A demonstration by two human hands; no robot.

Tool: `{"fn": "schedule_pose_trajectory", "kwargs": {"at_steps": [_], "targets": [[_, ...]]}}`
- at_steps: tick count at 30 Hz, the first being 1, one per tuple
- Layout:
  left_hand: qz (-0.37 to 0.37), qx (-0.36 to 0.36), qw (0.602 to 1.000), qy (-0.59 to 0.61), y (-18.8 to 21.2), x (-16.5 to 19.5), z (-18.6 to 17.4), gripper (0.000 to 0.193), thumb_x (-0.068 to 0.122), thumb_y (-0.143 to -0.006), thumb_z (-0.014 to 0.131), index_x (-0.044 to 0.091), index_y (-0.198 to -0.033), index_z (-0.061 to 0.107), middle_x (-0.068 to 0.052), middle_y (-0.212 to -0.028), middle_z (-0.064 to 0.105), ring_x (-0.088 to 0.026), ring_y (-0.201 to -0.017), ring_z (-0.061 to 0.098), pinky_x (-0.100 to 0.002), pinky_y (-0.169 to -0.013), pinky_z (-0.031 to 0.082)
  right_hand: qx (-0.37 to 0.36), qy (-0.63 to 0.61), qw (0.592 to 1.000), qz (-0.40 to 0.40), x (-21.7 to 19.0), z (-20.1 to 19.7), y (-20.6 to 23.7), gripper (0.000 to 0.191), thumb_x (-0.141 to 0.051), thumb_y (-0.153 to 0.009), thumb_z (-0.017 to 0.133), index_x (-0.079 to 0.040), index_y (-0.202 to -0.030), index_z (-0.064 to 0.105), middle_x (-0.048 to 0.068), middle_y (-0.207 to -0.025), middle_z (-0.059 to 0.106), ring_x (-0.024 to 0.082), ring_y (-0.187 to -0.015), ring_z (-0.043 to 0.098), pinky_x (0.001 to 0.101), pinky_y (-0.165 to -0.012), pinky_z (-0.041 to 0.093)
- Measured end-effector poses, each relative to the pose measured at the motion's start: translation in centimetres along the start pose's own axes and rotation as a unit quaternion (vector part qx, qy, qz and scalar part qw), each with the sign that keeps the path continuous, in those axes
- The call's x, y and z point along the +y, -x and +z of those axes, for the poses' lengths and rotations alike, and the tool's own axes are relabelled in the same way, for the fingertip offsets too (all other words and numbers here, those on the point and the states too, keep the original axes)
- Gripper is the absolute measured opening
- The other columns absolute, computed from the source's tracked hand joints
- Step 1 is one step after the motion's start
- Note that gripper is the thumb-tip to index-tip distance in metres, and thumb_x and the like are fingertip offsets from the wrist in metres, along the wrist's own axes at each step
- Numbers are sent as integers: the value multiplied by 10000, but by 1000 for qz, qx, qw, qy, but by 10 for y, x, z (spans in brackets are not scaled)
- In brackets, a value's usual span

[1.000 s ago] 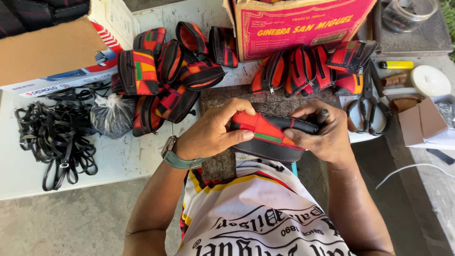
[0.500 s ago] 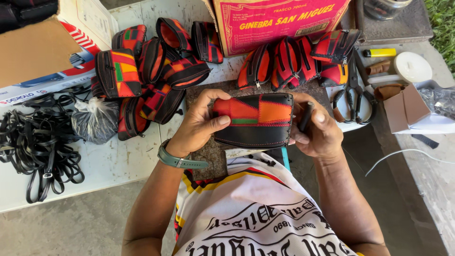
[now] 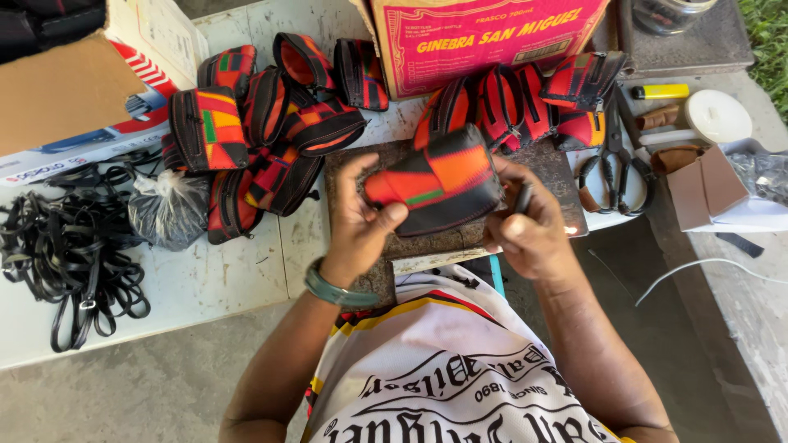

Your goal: The person uses a lighter to melt and seal the zipper tape edges of colorful fabric coin purses, holding each purse over the flame, turning it to treat the edges, and setting finished purses on the table beside a box of completed ones.

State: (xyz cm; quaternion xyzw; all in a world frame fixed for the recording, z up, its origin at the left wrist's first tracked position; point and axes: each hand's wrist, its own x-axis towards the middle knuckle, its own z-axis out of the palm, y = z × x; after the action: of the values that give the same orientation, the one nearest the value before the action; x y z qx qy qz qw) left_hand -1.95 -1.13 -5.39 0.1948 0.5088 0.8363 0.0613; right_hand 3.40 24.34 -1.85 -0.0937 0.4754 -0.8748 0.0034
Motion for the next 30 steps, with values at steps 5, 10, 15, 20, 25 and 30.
{"fn": "schedule_pose_trajectory", "kwargs": {"at_steps": [5,10,15,20,25,30], "targets": [[-6,-118,977,-180,14,0,35,571,221,-951,808,39,-1381,479,-110,-1238,656,-190,-1158,658,-367,-983,552,178,261,948,48,14,-7,41,379,-182,-886,849,38,-1146,681,24,-812,653,79,-628,536,260,-539,439],[-16,-221,921,-322,4,13,54,505,311,-913,771,17,-1255,544,-116,-941,735,-224,-854,771,-361,-743,624,152,339,923,98,0,-28,91,274,-143,-823,845,-8,-1031,729,5,-874,724,57,-785,615,233,-706,534],[-15,-226,908,-352,2,-16,105,294,226,-874,783,31,-912,566,-119,-678,695,-268,-644,748,-383,-564,553,256,307,911,96,-1,-57,101,262,-98,-800,855,13,-996,722,49,-909,758,78,-785,660,259,-725,562],[-26,-209,929,-304,12,-41,129,297,171,-872,771,26,-923,517,-132,-712,696,-269,-668,748,-378,-565,562,261,254,928,73,-4,-90,108,273,-76,-786,865,25,-986,710,71,-936,761,84,-809,681,266,-758,580],[-14,-214,927,-307,8,-52,129,292,173,-885,775,40,-937,520,-124,-747,708,-276,-706,756,-373,-592,568,278,277,918,60,0,-106,108,272,-76,-795,877,24,-970,693,66,-934,750,77,-809,665,256,-752,570],[-32,-204,930,-305,3,-58,129,295,182,-880,777,48,-942,521,-108,-737,714,-273,-707,764,-374,-602,570,280,274,919,54,0,-109,102,277,-76,-787,884,19,-960,688,67,-938,749,79,-813,669,256,-759,573]]}}
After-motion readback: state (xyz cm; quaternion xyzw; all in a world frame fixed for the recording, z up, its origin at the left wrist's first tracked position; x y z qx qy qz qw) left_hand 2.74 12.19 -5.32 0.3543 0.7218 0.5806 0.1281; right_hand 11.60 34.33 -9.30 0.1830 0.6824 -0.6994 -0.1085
